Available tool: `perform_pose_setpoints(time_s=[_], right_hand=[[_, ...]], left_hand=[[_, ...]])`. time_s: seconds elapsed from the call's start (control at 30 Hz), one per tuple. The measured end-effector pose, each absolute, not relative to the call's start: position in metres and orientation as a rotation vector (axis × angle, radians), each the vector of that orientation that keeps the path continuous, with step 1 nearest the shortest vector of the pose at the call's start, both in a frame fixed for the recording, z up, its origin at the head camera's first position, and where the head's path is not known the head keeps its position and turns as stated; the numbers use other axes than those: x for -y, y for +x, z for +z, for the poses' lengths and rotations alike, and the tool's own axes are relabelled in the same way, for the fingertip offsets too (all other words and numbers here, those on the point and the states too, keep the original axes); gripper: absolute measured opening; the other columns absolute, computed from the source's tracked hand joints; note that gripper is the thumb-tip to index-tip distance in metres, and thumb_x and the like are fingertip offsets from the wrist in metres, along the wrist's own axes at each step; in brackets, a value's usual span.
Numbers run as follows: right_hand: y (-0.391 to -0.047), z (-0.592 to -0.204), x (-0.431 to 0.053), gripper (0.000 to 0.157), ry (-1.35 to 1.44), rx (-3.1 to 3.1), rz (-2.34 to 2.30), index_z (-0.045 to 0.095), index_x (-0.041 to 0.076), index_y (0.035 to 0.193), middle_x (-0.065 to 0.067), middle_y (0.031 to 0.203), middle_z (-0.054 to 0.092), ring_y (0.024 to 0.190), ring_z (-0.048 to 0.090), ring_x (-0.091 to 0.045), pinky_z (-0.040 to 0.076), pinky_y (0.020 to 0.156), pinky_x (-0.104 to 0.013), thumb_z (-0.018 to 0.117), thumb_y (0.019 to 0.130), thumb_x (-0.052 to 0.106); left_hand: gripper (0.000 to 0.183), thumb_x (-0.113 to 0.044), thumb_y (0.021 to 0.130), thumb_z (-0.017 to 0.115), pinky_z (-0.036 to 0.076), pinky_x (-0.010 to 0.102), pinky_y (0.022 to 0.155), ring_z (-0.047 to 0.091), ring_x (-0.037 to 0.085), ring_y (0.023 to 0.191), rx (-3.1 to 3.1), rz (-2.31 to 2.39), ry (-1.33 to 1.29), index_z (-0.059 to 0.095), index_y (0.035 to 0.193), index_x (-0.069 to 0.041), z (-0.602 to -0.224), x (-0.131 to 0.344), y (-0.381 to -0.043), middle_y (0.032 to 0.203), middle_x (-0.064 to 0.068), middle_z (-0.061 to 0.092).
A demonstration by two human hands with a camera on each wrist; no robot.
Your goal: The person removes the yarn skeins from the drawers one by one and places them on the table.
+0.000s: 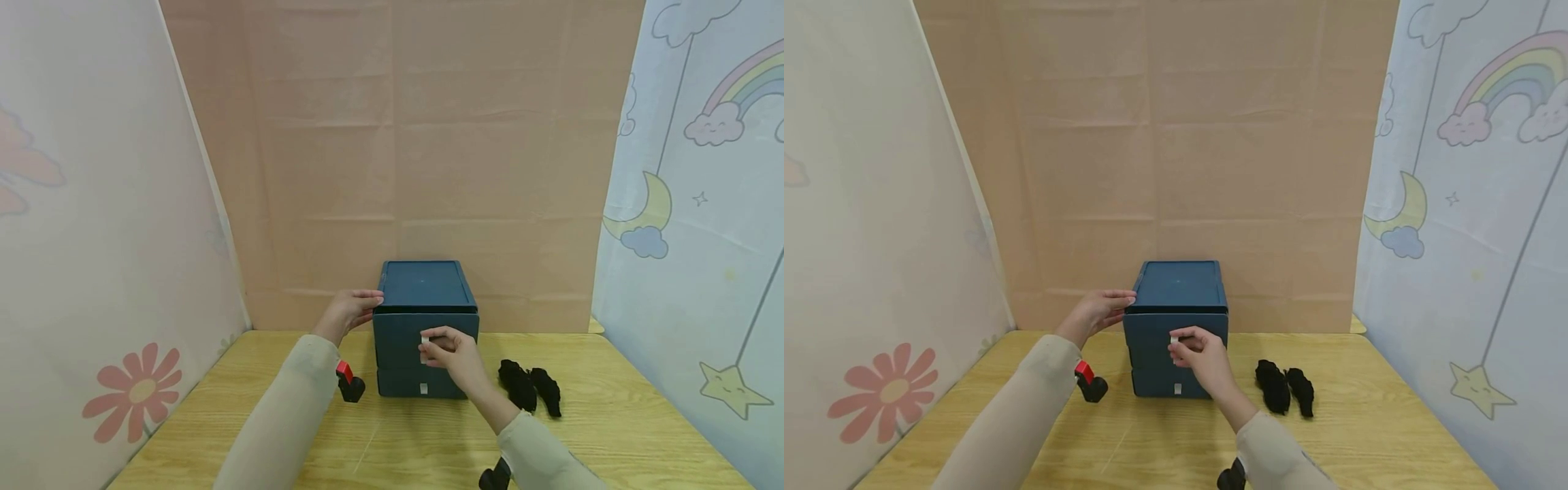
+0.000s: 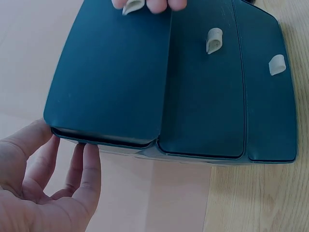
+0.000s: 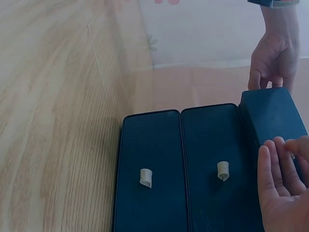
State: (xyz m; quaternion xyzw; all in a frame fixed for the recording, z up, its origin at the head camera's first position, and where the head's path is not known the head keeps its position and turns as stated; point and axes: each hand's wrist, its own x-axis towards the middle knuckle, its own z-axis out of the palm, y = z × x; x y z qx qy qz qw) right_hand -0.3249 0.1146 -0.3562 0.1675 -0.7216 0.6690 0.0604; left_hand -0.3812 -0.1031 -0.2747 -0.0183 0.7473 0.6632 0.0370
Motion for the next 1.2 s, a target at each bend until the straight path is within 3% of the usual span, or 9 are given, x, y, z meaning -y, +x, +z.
perform_pose_setpoints(time_s=[0.3, 0.97, 1.2], right_hand=[[-0.336, -0.352, -0.112, 0.03, 0.41, 2.168, 2.063, 0.064, -0.002, 0.12, -0.017, 0.102, 0.072, 0.088, 0.07, -0.021, 0.059, 0.078, -0.033, 0.066, 0.091, 0.007], [-0.343, -0.351, -0.111, 0.026, 0.375, 2.126, 2.094, 0.065, -0.004, 0.116, -0.019, 0.1, 0.072, 0.083, 0.071, -0.019, 0.06, 0.075, -0.032, 0.064, 0.09, 0.0], [-0.343, -0.352, -0.113, 0.027, 0.396, 2.145, 2.083, 0.064, -0.002, 0.118, -0.017, 0.101, 0.072, 0.086, 0.07, -0.02, 0.06, 0.077, -0.034, 0.064, 0.092, 0.004]], left_hand=[[0.026, -0.012, 0.092, 0.066, 0.052, 0.033, 0.095, 0.063, 0.019, 0.1, -2.295, 2.042, -0.063, 0.069, 0.117, -0.007, -0.274, 0.102, -0.382, 0.123, 0.011, 0.064], [0.024, -0.012, 0.091, 0.067, 0.052, 0.033, 0.095, 0.062, 0.018, 0.096, -2.305, 2.036, -0.069, 0.071, 0.115, -0.008, -0.273, 0.101, -0.382, 0.12, 0.01, 0.065], [0.024, -0.013, 0.092, 0.066, 0.052, 0.033, 0.096, 0.062, 0.021, 0.102, -2.311, 2.029, -0.067, 0.07, 0.116, -0.008, -0.273, 0.101, -0.381, 0.123, 0.01, 0.064]])
